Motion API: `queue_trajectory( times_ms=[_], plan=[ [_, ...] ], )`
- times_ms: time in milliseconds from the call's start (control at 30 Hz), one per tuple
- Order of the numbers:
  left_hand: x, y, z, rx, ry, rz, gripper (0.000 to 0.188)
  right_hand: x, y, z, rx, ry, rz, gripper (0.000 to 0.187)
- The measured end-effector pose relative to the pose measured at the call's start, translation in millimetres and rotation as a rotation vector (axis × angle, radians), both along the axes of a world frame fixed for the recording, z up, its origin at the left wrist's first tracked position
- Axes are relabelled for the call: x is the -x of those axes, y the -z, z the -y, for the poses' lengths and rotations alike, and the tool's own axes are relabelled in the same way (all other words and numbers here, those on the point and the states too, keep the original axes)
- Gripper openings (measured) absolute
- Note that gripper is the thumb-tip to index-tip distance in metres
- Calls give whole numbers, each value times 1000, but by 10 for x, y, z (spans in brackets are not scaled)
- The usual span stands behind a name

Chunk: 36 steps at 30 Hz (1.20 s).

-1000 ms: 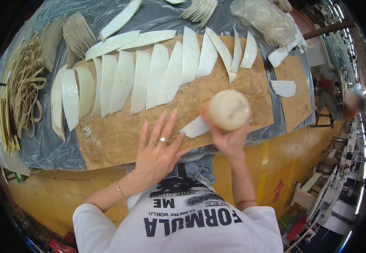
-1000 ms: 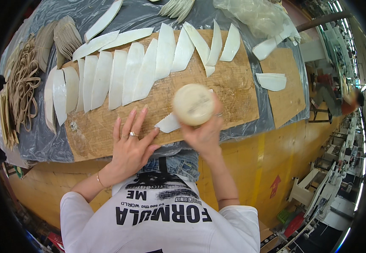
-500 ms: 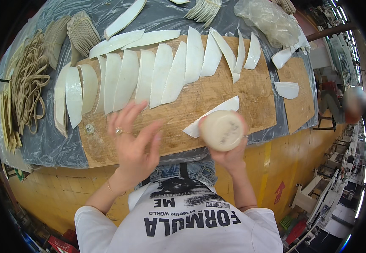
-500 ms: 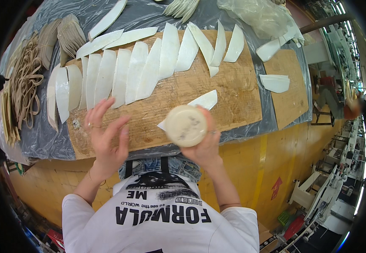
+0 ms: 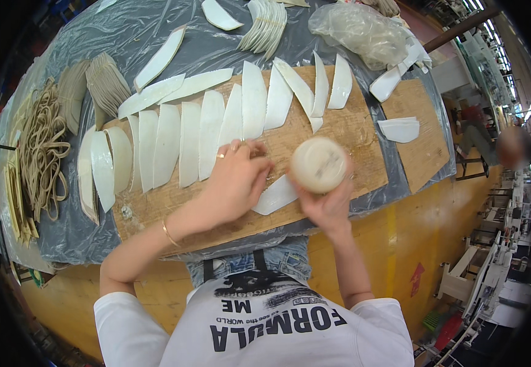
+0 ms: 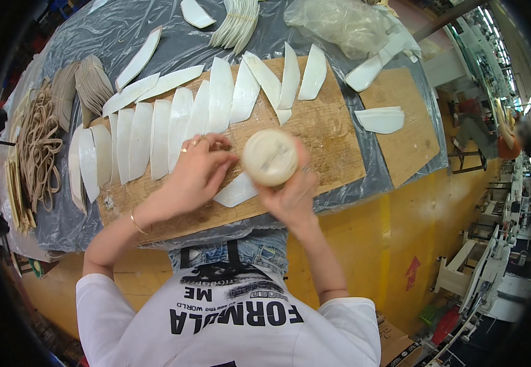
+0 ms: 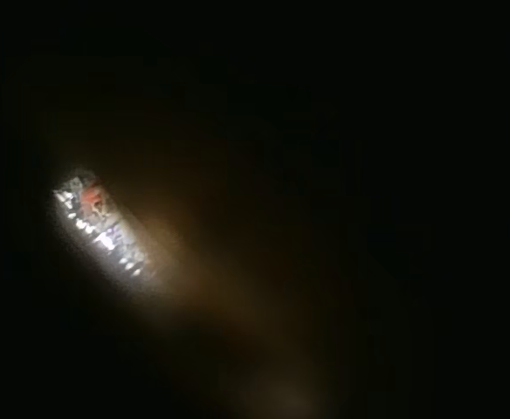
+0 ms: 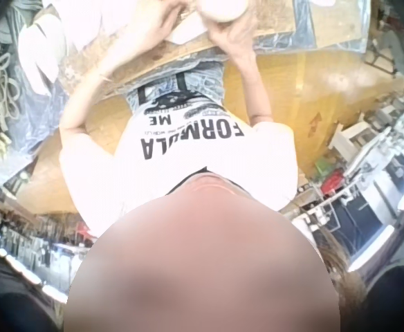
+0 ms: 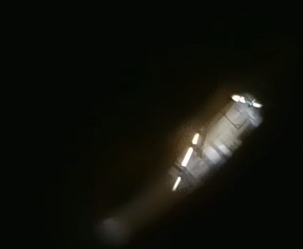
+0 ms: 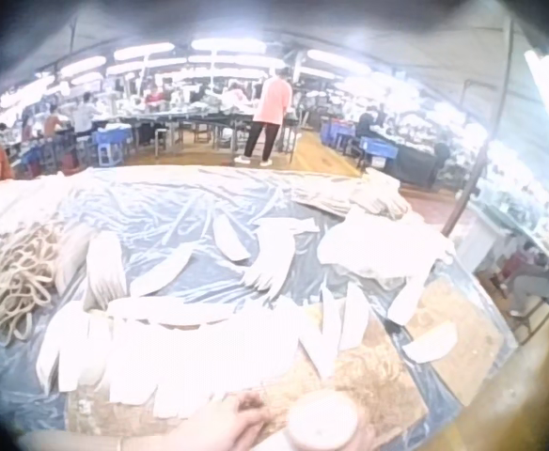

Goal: The person repeatedly picks up white curved material pieces from a table and applies glue from a bottle to one side of each piece. The person then places the glued pieces in a row on a wooden board. The person continues this process for multiple pieces throughout the clip.

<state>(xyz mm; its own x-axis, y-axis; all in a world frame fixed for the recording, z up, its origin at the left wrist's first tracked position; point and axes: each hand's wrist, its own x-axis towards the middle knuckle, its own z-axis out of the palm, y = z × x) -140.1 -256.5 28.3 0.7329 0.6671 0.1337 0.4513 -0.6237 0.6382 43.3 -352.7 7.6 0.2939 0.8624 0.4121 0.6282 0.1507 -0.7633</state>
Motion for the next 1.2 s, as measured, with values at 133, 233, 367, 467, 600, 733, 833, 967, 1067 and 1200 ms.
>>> queue_trajectory(
  times_ms=[133,233,367,467,600,733,833,967,1067,1200],
  plan=[
    [-12,-94,-381,172,-1,133,20,394,48,235,-122,-192,40,83],
    [-18,-192,-505,335,9,77,23,580,27,255,-81,-351,-3,86],
    [-157,-221,-392,466,59,-43,28,575,-83,271,-10,-395,70,84],
    [-263,-171,-239,507,74,-70,29,299,-169,436,121,-324,79,78],
    [-338,-89,-127,459,47,-51,26,-158,-78,501,110,-71,-76,73],
    [-396,-50,-123,504,27,-99,25,-433,-1,372,15,53,27,53],
    [-429,-44,-134,525,4,-104,22,-406,87,250,-100,142,-127,57],
    [-454,-57,-166,531,7,-169,19,-522,222,286,-145,206,-524,54],
    [-486,-124,-173,585,55,-218,19,-719,352,407,-265,283,-845,51],
    [-588,-372,-134,439,170,-208,19,-884,452,581,-410,136,-1258,52]
  ],
)
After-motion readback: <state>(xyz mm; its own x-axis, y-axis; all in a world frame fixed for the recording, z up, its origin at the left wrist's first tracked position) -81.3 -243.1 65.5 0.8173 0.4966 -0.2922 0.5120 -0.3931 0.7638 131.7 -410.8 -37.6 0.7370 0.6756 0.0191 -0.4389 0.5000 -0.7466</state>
